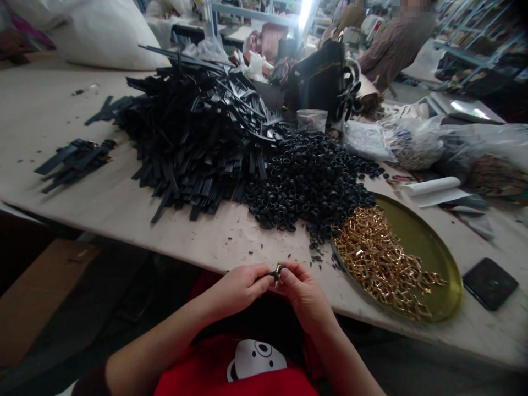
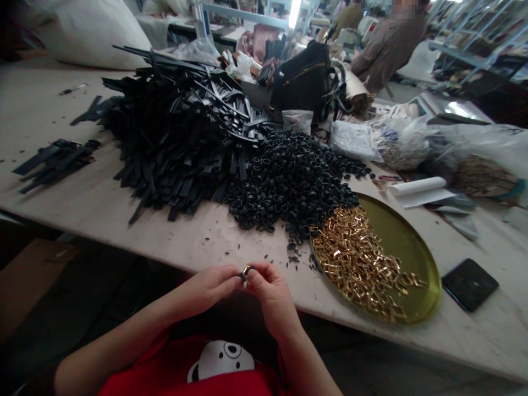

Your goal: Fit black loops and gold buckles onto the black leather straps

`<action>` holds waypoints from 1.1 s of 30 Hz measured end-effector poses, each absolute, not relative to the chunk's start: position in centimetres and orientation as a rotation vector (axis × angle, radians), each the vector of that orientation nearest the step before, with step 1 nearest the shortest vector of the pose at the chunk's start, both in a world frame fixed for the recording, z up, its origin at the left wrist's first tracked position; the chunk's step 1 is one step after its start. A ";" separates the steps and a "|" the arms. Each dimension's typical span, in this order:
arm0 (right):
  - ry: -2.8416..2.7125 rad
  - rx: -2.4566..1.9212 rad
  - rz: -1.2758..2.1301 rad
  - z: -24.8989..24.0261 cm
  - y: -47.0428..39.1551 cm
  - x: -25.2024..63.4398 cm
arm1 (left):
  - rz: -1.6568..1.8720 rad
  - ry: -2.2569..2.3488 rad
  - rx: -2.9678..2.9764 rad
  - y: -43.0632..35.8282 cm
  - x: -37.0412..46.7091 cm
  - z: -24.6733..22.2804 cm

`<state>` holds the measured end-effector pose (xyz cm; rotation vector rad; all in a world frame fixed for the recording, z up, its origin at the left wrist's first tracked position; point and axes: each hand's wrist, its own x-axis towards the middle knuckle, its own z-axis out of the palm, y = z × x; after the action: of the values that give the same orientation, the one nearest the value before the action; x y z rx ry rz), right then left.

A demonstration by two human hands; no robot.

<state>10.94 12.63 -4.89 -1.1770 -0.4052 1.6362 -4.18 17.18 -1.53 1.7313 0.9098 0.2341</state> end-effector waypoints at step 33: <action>-1.122 -1.439 1.328 -3.5 10.2 10.4 | 0.312 1.050 1.320 13.5 -4.5 -0.8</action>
<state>10.43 10.15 -3.53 -1.4389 -1.1217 1.3276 -4.50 13.48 -0.81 1.3198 1.0502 0.3124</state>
